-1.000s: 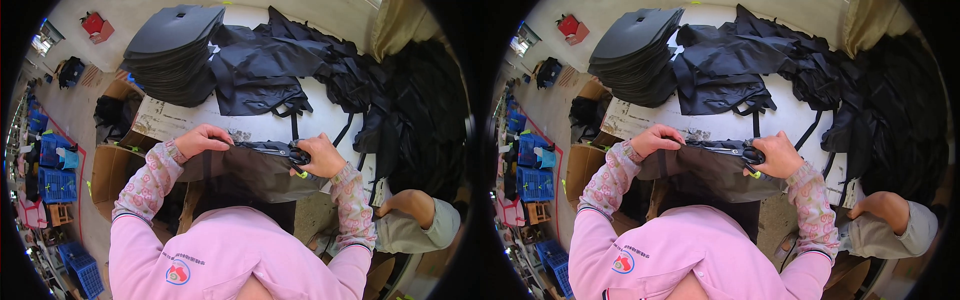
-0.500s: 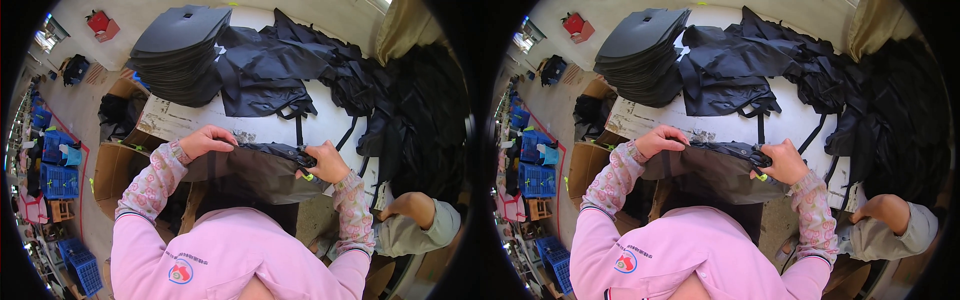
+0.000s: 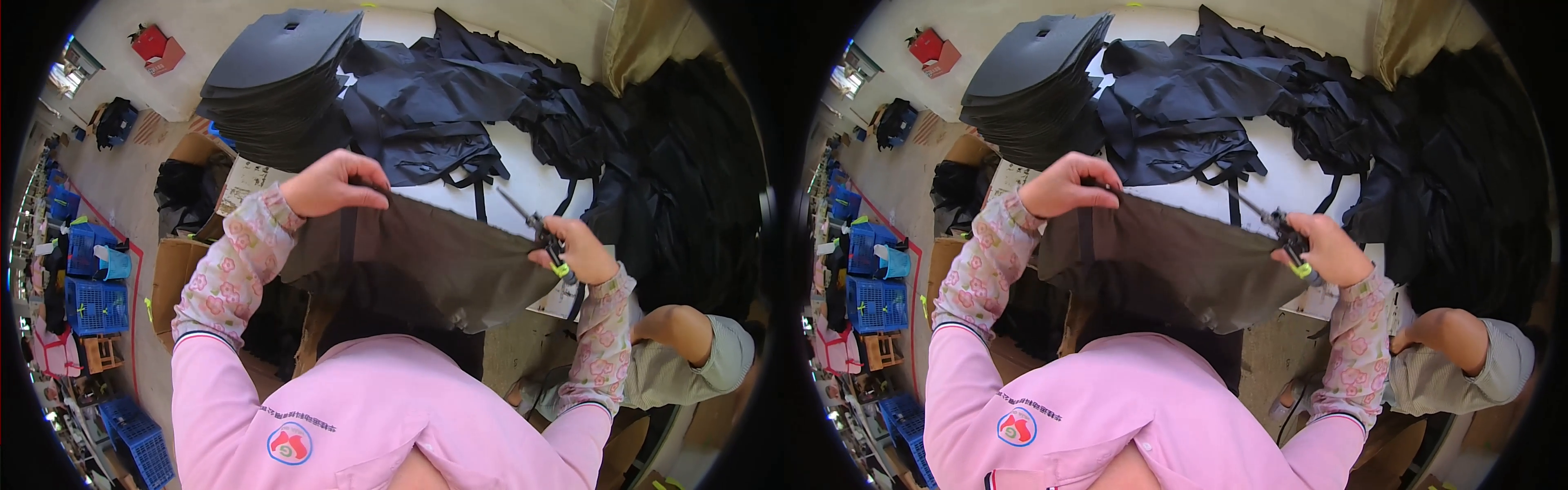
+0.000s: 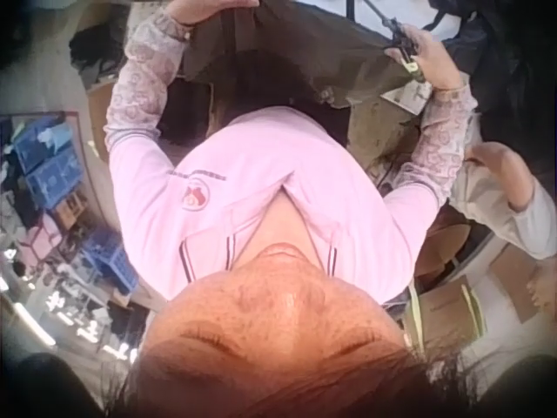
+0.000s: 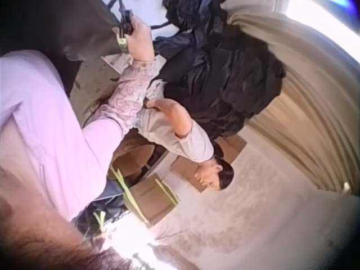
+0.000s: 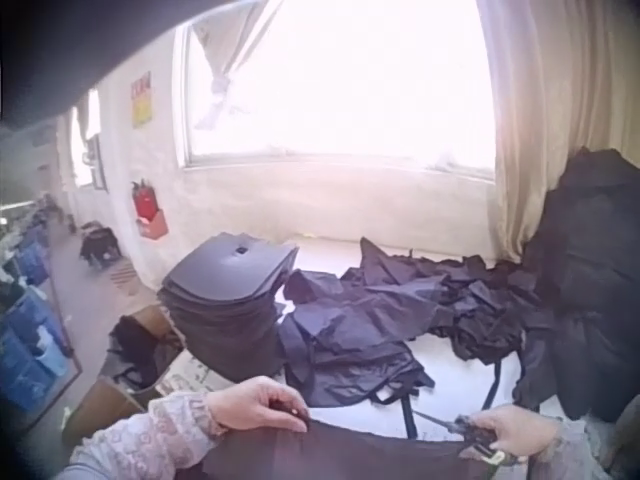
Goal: The recorder uses scissors to trim or inspect black fabric components at a workstation, later sorting through various pre-cut fabric pieces.
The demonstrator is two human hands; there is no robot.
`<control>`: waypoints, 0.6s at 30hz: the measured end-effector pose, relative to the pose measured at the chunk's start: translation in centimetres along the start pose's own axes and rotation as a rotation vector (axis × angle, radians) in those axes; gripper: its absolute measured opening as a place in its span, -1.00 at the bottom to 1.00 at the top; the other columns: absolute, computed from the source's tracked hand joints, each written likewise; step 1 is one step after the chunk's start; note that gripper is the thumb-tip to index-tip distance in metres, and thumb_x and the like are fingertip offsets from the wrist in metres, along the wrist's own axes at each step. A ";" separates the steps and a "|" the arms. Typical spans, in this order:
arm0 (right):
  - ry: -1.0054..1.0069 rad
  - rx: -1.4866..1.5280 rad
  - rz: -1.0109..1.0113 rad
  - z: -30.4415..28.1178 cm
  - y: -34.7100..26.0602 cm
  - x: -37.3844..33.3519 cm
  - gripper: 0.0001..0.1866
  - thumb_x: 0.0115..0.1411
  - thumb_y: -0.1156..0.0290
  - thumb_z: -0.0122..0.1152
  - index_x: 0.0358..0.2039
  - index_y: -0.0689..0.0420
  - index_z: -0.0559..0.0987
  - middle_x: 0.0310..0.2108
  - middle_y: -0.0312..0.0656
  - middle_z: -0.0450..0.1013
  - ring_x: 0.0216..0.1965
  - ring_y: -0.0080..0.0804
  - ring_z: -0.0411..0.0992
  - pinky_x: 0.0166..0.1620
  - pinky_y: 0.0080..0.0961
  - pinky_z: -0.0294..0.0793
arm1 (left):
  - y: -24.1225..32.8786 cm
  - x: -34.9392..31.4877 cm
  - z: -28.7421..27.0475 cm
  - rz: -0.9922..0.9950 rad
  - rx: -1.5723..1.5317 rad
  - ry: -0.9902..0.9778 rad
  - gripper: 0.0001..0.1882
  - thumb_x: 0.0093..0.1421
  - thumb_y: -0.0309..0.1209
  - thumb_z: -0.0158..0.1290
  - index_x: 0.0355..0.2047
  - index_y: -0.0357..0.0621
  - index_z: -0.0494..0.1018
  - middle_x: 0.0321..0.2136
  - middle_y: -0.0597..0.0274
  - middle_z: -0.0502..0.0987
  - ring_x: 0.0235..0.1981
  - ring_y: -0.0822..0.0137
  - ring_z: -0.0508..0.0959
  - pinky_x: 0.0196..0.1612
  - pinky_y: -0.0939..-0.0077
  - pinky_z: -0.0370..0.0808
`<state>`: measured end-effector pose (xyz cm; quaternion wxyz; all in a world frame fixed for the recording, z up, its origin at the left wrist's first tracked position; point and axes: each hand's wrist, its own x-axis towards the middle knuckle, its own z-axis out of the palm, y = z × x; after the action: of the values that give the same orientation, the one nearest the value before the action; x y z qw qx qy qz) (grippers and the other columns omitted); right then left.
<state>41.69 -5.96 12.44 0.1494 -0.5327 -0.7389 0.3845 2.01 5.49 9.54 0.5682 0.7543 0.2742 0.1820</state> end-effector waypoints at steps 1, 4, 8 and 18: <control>0.114 -0.058 -0.104 -1.0 0.1 0.2 -0.68 -0.03 0.43 0.44 -0.41 0.27 0.43 -0.62 -0.19 0.18 -0.54 -0.48 0.12 -0.45 -0.48 0.23 | 0.9 1.7 -0.9 0.057 0.086 0.015 -0.82 0.14 -0.42 0.26 -0.29 -0.25 0.58 -0.43 0.33 0.60 -0.34 0.57 0.50 -0.19 0.64 0.44; 0.590 -0.570 -0.060 -3.0 -0.4 2.1 -0.65 -0.02 0.34 0.45 -0.43 0.25 0.44 -0.52 -0.03 0.43 -0.47 -0.08 0.43 -0.38 -0.36 0.37 | 2.0 6.3 -3.4 0.258 0.752 0.353 -0.81 0.09 -0.41 0.25 -0.27 -0.12 0.57 -0.36 0.24 0.58 -0.29 0.28 0.54 -0.17 0.39 0.46; 0.802 -0.497 0.057 -1.2 0.2 1.0 -0.64 -0.01 0.27 0.48 -0.40 0.20 0.47 -0.50 -0.11 0.50 -0.40 -0.05 0.51 -0.36 -0.28 0.43 | 1.9 8.5 0.0 0.476 1.023 0.625 -0.82 0.06 -0.44 0.23 -0.29 -0.09 0.55 -0.29 0.19 0.54 -0.18 0.07 0.51 -0.14 0.22 0.44; 0.713 -0.028 0.141 14.3 3.8 -5.0 -0.62 -0.05 0.42 0.51 -0.27 0.15 0.49 -0.46 -0.19 0.44 -0.38 -0.22 0.40 -0.26 -0.33 0.38 | -5.7 4.0 16.9 0.416 0.556 0.165 -0.76 0.03 -0.44 0.24 -0.24 -0.04 0.52 -0.28 0.20 0.48 -0.17 0.13 0.47 -0.06 0.25 0.37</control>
<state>37.19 -15.80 1.15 0.3637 -0.6849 -0.6070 0.1737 13.90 -3.67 -0.99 0.2678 0.9025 0.1987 0.2725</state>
